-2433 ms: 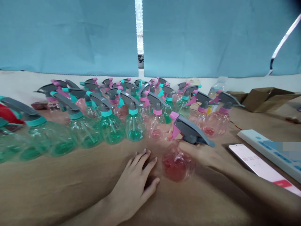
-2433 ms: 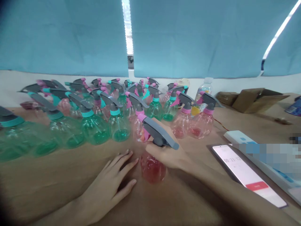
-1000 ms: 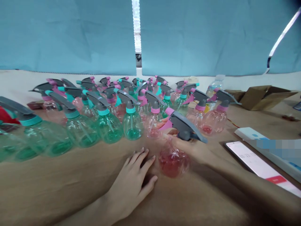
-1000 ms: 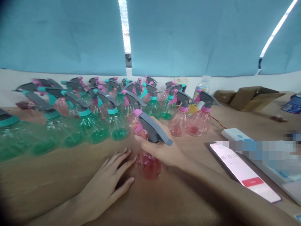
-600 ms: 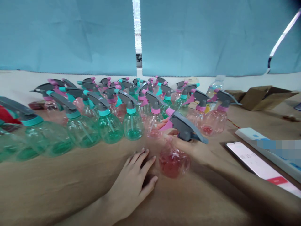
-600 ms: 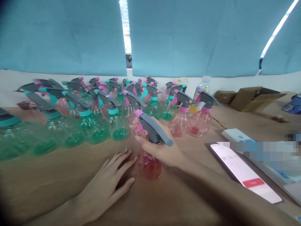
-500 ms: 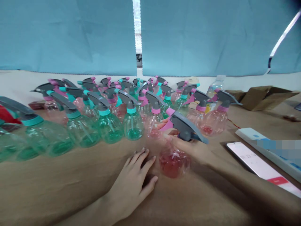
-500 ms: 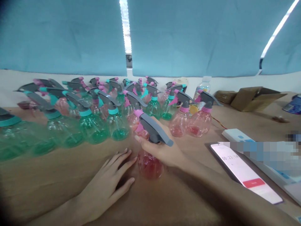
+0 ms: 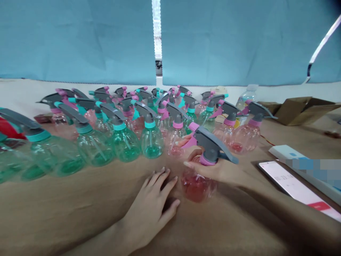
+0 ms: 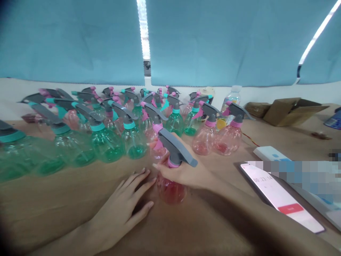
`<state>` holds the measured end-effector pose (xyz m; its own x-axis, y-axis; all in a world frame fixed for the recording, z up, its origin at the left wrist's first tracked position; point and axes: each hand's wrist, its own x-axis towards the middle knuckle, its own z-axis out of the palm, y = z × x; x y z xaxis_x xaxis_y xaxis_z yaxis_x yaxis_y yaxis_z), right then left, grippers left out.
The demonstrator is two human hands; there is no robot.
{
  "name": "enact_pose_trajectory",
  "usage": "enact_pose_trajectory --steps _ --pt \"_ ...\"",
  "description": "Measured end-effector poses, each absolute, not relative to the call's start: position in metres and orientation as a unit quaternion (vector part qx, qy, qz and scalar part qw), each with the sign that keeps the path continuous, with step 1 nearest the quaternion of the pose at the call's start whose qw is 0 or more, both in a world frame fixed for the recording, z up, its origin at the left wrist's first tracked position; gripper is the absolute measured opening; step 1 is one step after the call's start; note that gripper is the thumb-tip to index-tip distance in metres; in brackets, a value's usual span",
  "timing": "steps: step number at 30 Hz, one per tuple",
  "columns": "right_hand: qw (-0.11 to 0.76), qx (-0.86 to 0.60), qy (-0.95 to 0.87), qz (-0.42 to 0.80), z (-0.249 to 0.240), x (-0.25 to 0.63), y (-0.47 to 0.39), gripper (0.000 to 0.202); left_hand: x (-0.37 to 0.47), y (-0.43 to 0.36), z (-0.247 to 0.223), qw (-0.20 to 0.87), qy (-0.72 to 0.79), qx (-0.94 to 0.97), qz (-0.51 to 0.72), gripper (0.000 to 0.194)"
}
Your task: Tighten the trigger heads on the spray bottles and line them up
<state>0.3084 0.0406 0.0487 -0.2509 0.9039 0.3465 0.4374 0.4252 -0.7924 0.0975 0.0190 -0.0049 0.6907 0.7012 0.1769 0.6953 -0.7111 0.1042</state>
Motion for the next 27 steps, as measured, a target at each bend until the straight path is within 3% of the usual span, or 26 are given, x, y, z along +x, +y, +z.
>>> enact_pose_trajectory --steps 11,16,27 --pt "0.409 -0.49 -0.709 0.3 0.055 0.307 0.035 0.002 0.097 0.019 -0.007 0.01 0.379 0.92 0.102 0.044" --pt "0.442 -0.474 -0.704 0.291 0.06 0.305 0.035 0.02 0.097 0.019 -0.006 0.011 0.382 0.918 0.106 0.043" --pt "0.443 -0.494 -0.687 0.296 0.065 0.303 0.032 0.015 0.097 0.019 -0.006 0.009 0.381 0.919 0.099 0.044"
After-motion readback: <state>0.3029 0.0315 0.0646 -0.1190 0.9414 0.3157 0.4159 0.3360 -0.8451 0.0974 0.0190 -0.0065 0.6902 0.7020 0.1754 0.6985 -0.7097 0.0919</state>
